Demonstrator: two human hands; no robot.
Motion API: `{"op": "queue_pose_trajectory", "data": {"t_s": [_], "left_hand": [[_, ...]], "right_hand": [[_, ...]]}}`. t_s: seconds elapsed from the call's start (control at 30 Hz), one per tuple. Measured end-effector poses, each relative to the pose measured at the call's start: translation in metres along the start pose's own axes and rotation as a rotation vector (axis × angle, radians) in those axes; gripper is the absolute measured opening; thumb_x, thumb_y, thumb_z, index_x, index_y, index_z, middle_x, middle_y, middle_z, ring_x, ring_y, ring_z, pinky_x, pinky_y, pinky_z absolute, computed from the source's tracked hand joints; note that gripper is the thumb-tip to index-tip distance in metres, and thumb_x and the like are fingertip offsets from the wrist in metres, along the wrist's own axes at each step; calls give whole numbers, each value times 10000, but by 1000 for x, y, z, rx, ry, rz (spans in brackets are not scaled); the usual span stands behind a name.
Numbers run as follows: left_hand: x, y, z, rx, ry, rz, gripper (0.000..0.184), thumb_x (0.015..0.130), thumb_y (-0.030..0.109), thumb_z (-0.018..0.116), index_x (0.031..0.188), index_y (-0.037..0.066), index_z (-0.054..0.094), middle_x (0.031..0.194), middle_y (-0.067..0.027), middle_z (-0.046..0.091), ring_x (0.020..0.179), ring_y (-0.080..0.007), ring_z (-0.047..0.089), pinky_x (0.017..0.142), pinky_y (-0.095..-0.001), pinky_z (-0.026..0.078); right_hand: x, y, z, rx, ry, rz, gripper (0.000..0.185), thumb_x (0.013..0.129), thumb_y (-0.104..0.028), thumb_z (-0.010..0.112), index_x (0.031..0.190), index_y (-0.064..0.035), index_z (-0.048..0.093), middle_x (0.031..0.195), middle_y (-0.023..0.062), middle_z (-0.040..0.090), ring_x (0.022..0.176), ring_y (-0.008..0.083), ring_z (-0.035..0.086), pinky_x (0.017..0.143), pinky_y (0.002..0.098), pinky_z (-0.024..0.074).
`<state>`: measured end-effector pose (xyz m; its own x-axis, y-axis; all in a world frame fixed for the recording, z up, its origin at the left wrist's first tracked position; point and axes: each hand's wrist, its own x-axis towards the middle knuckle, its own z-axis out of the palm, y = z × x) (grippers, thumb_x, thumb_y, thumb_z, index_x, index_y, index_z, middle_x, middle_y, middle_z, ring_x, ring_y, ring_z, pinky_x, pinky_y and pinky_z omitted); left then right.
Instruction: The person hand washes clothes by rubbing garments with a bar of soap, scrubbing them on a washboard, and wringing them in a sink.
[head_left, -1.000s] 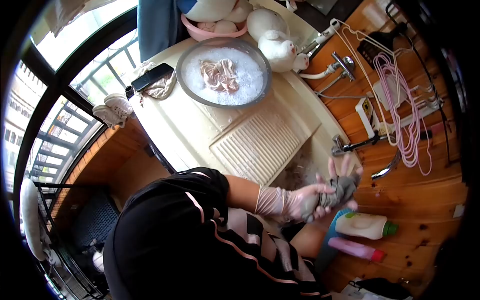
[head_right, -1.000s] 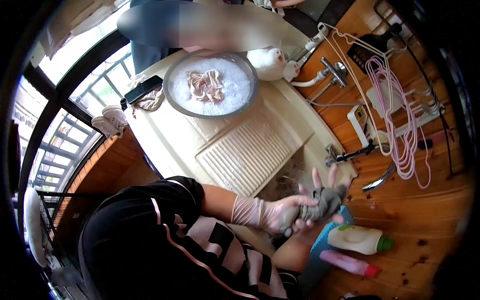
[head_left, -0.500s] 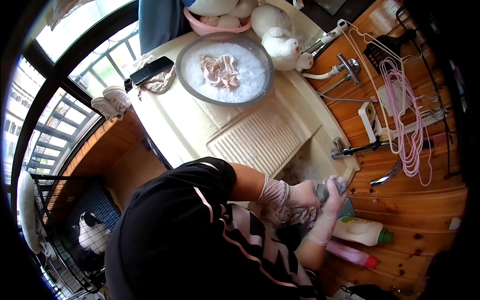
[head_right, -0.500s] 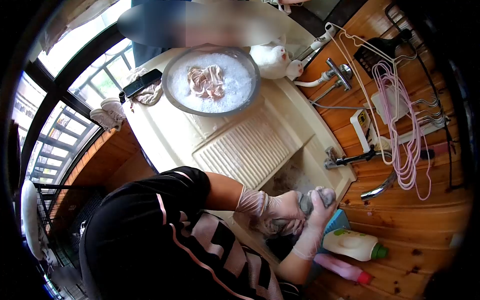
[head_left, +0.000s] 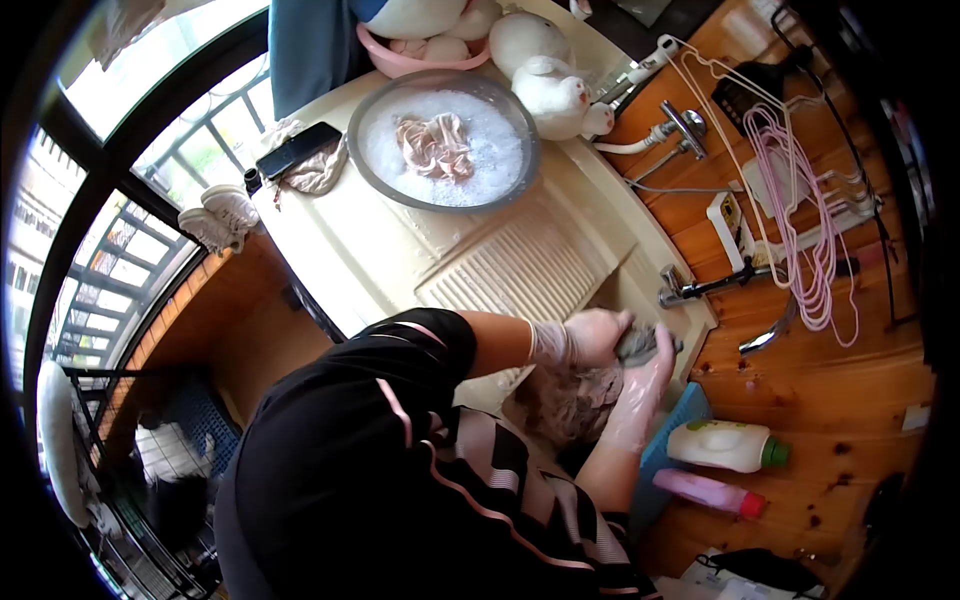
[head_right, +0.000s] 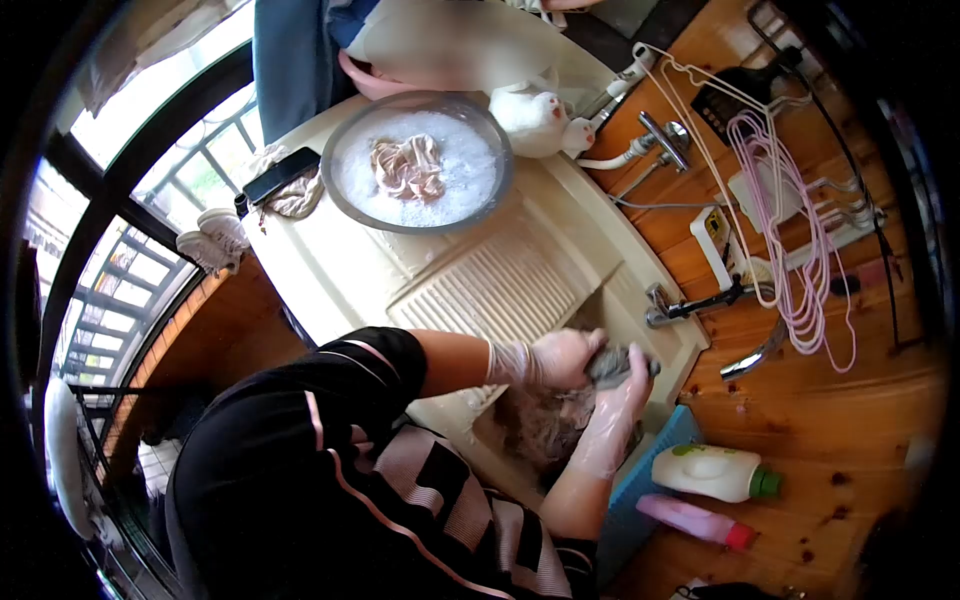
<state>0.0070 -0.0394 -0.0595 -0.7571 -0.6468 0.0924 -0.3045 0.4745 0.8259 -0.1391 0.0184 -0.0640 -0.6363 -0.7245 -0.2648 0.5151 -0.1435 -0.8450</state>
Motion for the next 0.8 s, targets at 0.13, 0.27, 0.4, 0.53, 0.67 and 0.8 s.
{"op": "queue_pose_trajectory", "data": {"t_s": [0.13,0.27,0.4,0.53,0.67,0.8], "left_hand": [[10,-3,-71,-270,107,122,643,665,256,826,1184,-17,562,986,-205,679,935,-265,667,832,-366,525],[-11,0,-167,-397,136,-193,580,729,218,804,1204,-14,565,932,-103,675,780,-144,618,709,-294,528],[-27,-52,-229,-299,557,-334,496,780,243,765,1151,-19,564,879,-77,658,660,-135,585,585,-275,494],[-20,-131,-259,59,762,-189,526,794,267,737,1174,-41,544,982,-154,670,834,-204,630,724,-315,508],[-22,-136,-251,112,471,-555,610,801,392,695,1239,-11,563,1019,-187,676,906,-269,658,787,-344,512],[-2,-144,-239,753,343,-405,669,806,474,615,1332,72,516,1169,-262,607,1038,-438,593,944,-458,449]], "right_hand": [[-4,-35,67,95,-223,-40,366,892,-270,623,1203,-86,566,1188,87,569,1093,248,538,938,452,437],[-2,-32,78,-64,-388,-26,355,923,-235,586,1249,-101,539,1239,78,564,1126,245,542,953,424,424],[3,-23,31,-295,-429,102,342,931,-266,559,1225,-90,553,1248,92,575,1098,244,569,938,385,422],[12,-7,-46,-567,-112,156,370,893,-311,627,1150,-47,610,1117,29,636,988,186,615,866,335,459],[51,20,-151,-873,-8,97,533,807,-316,692,1226,-12,568,1145,104,635,1028,241,611,893,310,460],[44,38,-168,-1443,-71,-47,788,756,-331,737,1405,-34,404,1333,162,501,1260,314,443,1057,410,351]]}}
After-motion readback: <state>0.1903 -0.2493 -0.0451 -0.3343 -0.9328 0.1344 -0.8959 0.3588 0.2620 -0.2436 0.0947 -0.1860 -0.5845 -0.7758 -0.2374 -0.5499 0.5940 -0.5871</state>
